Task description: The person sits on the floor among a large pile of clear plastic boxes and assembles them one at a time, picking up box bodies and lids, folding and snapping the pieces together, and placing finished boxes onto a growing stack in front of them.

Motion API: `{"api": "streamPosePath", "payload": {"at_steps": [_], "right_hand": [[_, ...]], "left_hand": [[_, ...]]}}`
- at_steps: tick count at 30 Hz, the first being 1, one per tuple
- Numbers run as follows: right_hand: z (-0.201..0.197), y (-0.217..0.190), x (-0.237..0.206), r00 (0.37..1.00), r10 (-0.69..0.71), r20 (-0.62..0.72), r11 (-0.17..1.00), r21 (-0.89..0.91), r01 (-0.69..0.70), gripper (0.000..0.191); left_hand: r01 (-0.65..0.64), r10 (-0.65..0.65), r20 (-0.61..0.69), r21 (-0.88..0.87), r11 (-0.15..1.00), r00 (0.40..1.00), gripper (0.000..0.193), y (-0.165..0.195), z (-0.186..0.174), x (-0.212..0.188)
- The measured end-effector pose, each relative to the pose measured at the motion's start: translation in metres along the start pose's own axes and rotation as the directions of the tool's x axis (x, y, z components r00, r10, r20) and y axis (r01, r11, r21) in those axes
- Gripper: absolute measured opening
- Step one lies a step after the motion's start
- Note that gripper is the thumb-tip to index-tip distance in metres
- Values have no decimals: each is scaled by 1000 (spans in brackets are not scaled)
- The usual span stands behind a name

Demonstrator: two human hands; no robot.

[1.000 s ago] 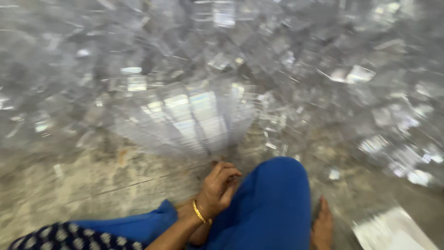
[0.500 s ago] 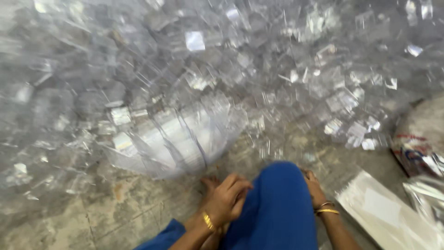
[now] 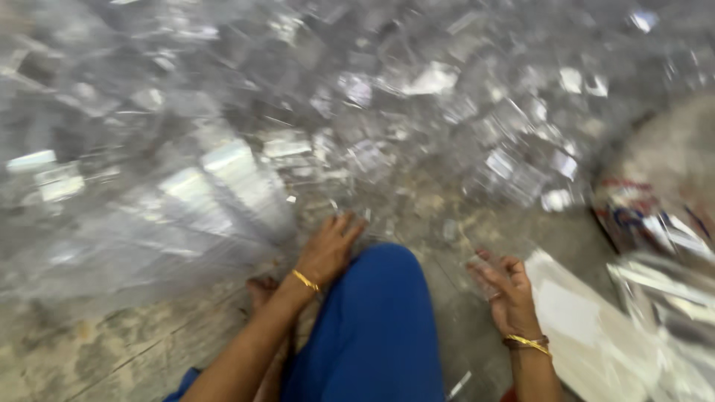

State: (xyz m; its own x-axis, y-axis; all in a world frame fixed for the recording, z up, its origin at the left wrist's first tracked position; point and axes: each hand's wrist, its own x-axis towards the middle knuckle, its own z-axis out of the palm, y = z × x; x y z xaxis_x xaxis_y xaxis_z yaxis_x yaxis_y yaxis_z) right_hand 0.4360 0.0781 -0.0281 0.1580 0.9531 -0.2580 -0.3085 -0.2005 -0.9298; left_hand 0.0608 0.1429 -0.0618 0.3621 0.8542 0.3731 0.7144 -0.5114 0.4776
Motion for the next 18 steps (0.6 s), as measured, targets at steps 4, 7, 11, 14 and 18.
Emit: {"api": "streamPosePath", "payload": {"at_steps": [4, 7, 11, 14, 18], "right_hand": [[11, -29, -66, 975, -172, 139, 960, 247, 134, 53], [29, -54, -92, 972, -179, 151, 975, 158, 155, 77], [49, -84, -100, 949, -228, 217, 973, 69, 219, 76], [54, -102, -108, 923, -302, 238, 952, 27, 305, 69], [63, -121, -114, 887, -405, 223, 913, 50, 404, 62]], "left_hand": [[-42, 31, 120, 93, 995, 992, 49, -22, 11, 5], [-10, -19, 183, 156, 988, 983, 36, -29, 3, 0], [25, -17, -80, 90, 996, 997, 25, -13, -36, -1], [86, -118, -251, -138, 987, 961, 18, 22, -77, -5], [-27, -26, -130, -388, 921, 991, 28, 101, -92, -4]]}}
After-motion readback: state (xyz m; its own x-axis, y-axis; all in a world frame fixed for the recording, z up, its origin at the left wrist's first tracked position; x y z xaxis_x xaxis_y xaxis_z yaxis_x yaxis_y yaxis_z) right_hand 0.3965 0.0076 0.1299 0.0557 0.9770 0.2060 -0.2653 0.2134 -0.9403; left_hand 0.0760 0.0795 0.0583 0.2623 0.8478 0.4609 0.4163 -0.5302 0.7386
